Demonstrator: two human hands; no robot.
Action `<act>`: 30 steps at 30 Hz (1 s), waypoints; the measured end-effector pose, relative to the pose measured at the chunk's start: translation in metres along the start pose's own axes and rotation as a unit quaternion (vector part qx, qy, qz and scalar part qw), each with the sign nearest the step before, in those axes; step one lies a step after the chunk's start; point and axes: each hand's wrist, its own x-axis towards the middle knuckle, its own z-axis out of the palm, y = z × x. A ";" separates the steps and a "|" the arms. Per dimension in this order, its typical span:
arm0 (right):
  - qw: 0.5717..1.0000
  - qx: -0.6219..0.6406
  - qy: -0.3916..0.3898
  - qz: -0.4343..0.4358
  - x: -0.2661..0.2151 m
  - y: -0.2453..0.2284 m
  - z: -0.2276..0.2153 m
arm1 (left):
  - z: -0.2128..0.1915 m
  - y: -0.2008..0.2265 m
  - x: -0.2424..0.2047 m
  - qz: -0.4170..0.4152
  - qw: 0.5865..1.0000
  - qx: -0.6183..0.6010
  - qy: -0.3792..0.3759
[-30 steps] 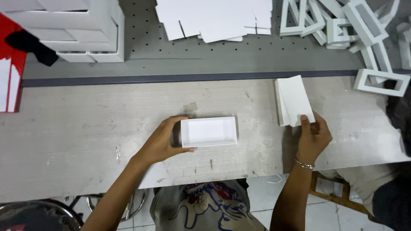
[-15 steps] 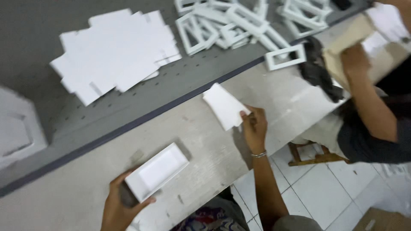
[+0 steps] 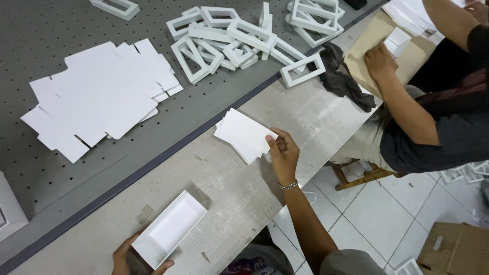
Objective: The person assembles white cardboard boxes by folding flat pieces along pre-scored lines and inserting rectangular inserts into the formed boxes. The person repeatedly picks up flat cardboard pieces, folds them into box shapes, and places the finished boxes on a stack.
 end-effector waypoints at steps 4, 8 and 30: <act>1.000 0.015 0.023 0.011 0.001 0.006 0.000 | -0.001 0.007 0.000 -0.016 0.998 0.060 0.000; 0.998 0.029 0.038 0.035 -0.001 0.000 -0.002 | 0.003 -0.007 -0.003 -0.016 0.999 0.026 0.021; 0.906 0.221 -0.352 0.085 -0.035 -0.065 0.002 | 0.004 0.015 -0.014 0.008 0.998 0.045 0.034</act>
